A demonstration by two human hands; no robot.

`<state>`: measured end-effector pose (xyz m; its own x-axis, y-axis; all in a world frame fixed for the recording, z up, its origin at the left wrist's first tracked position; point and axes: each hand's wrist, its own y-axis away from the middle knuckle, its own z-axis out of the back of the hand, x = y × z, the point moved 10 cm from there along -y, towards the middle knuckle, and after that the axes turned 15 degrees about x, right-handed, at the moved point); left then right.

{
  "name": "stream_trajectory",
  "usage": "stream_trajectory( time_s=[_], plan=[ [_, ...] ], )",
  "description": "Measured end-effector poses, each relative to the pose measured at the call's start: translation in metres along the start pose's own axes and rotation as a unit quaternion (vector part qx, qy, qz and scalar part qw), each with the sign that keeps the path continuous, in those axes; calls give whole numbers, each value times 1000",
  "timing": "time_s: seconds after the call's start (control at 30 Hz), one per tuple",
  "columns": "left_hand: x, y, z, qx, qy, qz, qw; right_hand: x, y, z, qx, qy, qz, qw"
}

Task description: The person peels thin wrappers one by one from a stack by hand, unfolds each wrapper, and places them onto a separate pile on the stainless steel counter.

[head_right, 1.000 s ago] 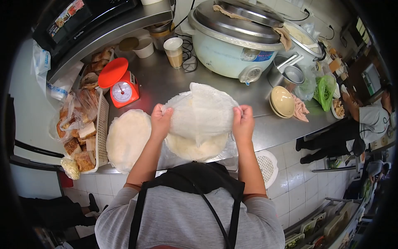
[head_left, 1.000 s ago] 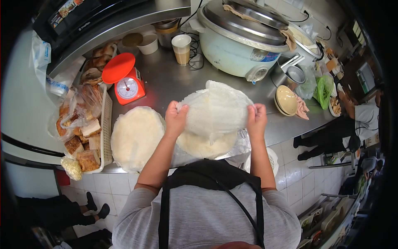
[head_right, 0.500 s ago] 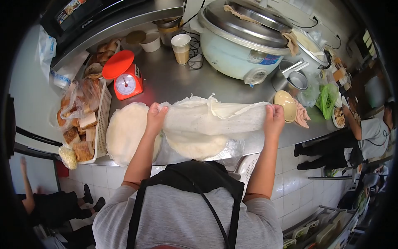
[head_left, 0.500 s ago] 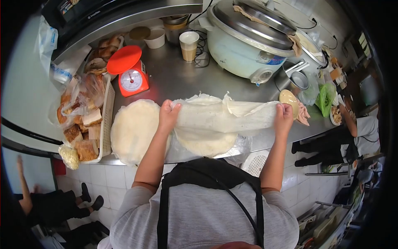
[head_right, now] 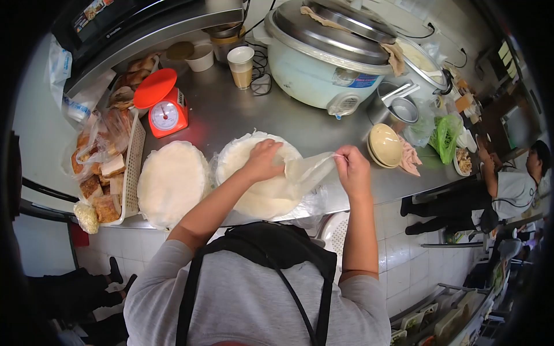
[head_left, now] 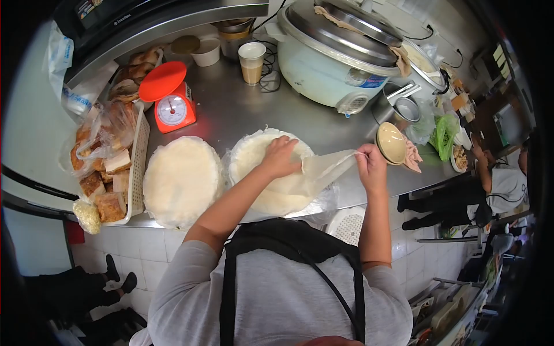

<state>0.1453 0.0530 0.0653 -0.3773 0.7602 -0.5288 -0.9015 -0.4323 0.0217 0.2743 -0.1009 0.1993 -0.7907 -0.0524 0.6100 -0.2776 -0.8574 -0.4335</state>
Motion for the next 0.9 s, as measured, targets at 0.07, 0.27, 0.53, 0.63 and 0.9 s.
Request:
stream_trajectory(
  time_s=[0.07,0.27,0.53,0.63,0.9],
  plan=[
    [-10,-20,-25,36,-36,-37,998,-19,10,8,-24,-21,-33,999],
    [-47,-30,-21,77,146,-80,983,-36,31,16,-52,146,-76,985],
    [-78,-30,6,63,123,-102,985,-64,27,-69,76,37,-183,980],
    [-49,-24,23,4,162,-68,984,-68,21,-51,-13,24,-167,986],
    [25,9,96,-148,226,48,962,-79,-13,-11,68,-1,-142,987]
  ],
)
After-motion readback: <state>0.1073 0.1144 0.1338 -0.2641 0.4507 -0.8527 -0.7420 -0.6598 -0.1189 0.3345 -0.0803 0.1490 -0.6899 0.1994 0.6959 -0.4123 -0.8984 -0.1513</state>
